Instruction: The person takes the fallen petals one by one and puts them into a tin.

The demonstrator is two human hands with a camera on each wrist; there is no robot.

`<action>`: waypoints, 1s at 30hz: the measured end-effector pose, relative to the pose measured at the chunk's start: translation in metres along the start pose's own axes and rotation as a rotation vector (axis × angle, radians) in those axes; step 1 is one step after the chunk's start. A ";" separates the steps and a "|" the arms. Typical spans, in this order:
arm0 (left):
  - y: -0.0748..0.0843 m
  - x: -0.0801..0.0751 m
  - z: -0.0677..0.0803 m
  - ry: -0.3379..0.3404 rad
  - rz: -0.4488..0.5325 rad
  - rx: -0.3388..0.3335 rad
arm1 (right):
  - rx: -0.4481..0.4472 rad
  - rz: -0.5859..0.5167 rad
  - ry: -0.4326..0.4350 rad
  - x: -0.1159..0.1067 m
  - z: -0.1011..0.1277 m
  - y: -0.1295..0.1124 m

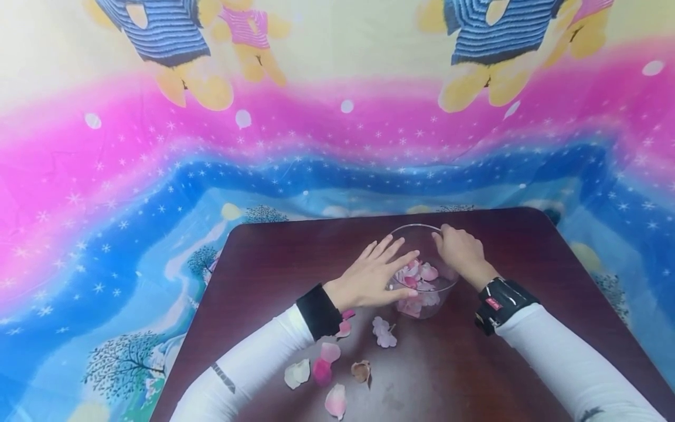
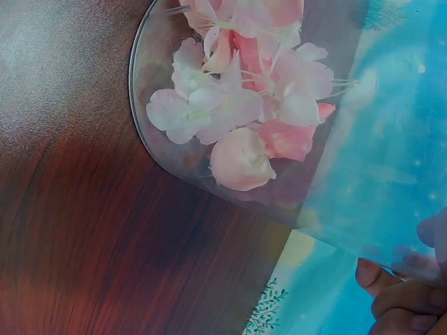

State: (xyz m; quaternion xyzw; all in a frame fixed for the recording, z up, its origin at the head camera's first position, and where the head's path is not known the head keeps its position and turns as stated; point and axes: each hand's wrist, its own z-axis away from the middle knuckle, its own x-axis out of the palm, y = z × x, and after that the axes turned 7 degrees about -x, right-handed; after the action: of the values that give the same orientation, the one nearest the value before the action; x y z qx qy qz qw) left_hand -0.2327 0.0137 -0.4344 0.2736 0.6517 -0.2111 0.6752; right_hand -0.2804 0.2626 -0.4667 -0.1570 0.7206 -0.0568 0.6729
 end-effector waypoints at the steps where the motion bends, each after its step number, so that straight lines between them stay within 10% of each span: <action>1: -0.001 0.000 0.001 0.002 0.003 -0.004 | -0.001 0.000 0.000 0.000 0.000 0.000; 30: -0.039 0.017 0.048 0.025 -0.005 -0.044 | -0.006 0.003 -0.010 0.000 0.001 0.000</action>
State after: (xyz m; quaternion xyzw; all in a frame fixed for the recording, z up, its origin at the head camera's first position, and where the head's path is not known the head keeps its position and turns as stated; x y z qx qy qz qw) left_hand -0.2200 -0.0455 -0.4553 0.2593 0.6653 -0.1950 0.6723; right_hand -0.2792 0.2624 -0.4669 -0.1583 0.7178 -0.0528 0.6759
